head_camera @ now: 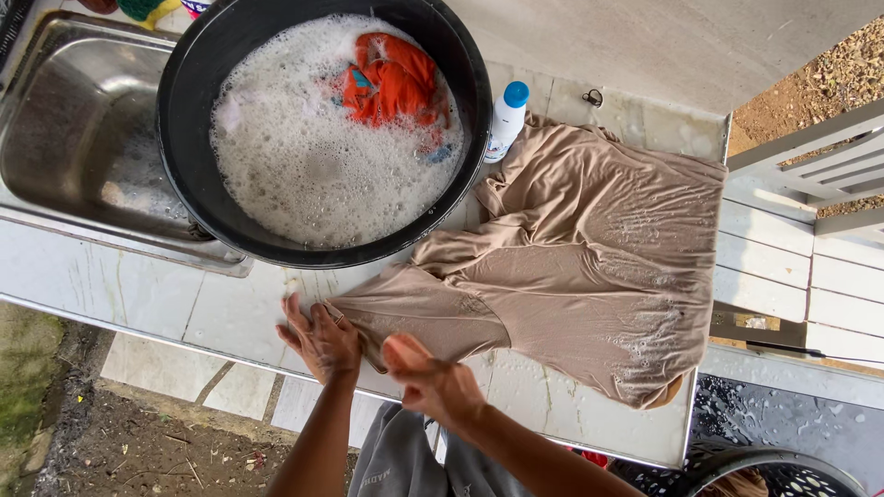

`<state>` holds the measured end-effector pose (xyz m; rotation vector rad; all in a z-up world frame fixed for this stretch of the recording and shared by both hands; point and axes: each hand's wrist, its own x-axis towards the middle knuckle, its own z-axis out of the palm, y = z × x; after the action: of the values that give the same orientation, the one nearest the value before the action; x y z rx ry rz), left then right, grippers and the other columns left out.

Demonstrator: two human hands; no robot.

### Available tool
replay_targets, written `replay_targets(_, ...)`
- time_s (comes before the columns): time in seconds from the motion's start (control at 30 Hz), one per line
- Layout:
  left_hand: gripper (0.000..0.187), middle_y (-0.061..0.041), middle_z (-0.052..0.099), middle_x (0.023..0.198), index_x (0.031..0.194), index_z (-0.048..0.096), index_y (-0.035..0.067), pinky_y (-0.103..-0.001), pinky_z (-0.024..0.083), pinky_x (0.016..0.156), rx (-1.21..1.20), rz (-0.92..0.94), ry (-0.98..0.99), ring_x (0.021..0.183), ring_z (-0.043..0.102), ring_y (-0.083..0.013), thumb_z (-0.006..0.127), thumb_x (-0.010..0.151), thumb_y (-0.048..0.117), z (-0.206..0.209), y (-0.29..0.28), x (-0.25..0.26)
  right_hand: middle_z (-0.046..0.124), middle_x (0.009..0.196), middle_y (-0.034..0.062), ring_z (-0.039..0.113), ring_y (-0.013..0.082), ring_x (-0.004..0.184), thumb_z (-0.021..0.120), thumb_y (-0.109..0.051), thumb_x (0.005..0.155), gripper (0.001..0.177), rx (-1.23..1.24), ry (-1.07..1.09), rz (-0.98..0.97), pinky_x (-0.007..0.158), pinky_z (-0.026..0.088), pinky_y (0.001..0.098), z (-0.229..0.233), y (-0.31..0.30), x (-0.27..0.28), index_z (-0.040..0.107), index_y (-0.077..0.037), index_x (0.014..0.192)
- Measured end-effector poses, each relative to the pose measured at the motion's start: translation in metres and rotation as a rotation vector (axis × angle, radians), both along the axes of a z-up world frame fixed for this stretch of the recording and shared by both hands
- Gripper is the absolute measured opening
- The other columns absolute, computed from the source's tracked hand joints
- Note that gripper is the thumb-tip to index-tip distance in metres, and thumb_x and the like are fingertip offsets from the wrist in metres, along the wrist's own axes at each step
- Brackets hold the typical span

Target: The person washes clothes by rubbing them in a basin of soapy water and scrubbing garments laid on a counter using a hand brush and detergent.

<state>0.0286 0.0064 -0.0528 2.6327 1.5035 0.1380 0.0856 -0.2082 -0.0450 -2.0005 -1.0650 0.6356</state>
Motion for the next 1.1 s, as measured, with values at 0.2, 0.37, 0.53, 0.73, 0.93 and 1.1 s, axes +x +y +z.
replay_targets(0.2,0.028,-0.013,0.028,0.155,0.106,0.062,0.002,-0.058,0.014,0.126,0.0,-0.005,-0.037,0.156,0.019,-0.0295,0.068,0.082,0.015,0.001,-0.003,-0.004,0.077,0.098,0.0081,0.058,0.0092,0.059,0.078,-0.017,0.09,0.023,-0.275,-0.133,-0.506,0.048,0.05,0.0224,-0.015,-0.141,0.203,0.078,-0.019,0.113)
replay_targets(0.37,0.023,-0.012,0.03,0.154,0.101,0.061,0.002,-0.058,0.016,0.124,-0.005,-0.004,-0.064,0.155,0.021,-0.0305,0.068,0.083,0.015,0.009,0.001,0.007,0.076,0.079,0.0008,0.032,0.0071,0.037,0.079,-0.033,0.1,0.022,-0.385,-0.387,-0.997,0.032,0.031,0.0263,0.022,-0.187,0.281,0.078,-0.017,0.116)
replay_targets(0.53,0.024,-0.012,0.032,0.151,0.102,0.06,0.001,-0.058,0.015,0.124,0.026,-0.011,-0.077,0.156,0.022,-0.03,0.069,0.086,0.018,0.002,0.002,0.006,0.078,0.106,0.0044,0.071,0.0019,0.067,0.071,-0.02,0.095,0.025,0.001,-0.108,-0.538,0.051,0.055,0.0158,-0.024,0.002,0.061,0.076,-0.021,0.12)
replay_targets(0.73,0.028,-0.013,0.032,0.155,0.105,0.058,-0.001,-0.057,0.015,0.126,0.024,-0.045,-0.088,0.159,0.017,-0.0264,0.069,0.09,0.02,-0.012,0.009,0.0,0.078,0.104,0.0054,0.071,-0.0037,0.062,0.069,-0.039,0.088,0.035,-0.193,-0.117,-0.885,0.044,0.051,0.0109,0.033,-0.191,0.092,0.075,-0.022,0.118)
replay_targets(0.93,0.049,-0.025,0.024,0.158,0.122,0.054,0.0,-0.071,0.01,0.113,-0.052,-0.018,-0.136,0.154,0.008,-0.0391,0.072,0.083,0.023,0.008,-0.023,0.034,0.068,0.058,0.0029,0.058,0.0087,0.051,0.082,-0.026,0.085,0.05,-0.355,0.02,-1.443,0.053,0.051,0.0277,0.053,-0.28,0.099,0.073,-0.027,0.134)
replay_targets(1.1,0.079,-0.017,0.04,0.145,0.141,0.043,0.007,-0.078,0.01,0.107,-0.318,-0.381,-0.166,0.144,0.027,-0.0342,0.069,0.081,0.05,0.033,-0.076,0.139,0.064,0.054,0.0001,0.056,0.0055,0.046,0.08,-0.026,0.085,0.056,0.023,0.264,-1.659,0.047,0.048,0.03,0.033,-0.259,0.05,0.065,-0.029,0.139)
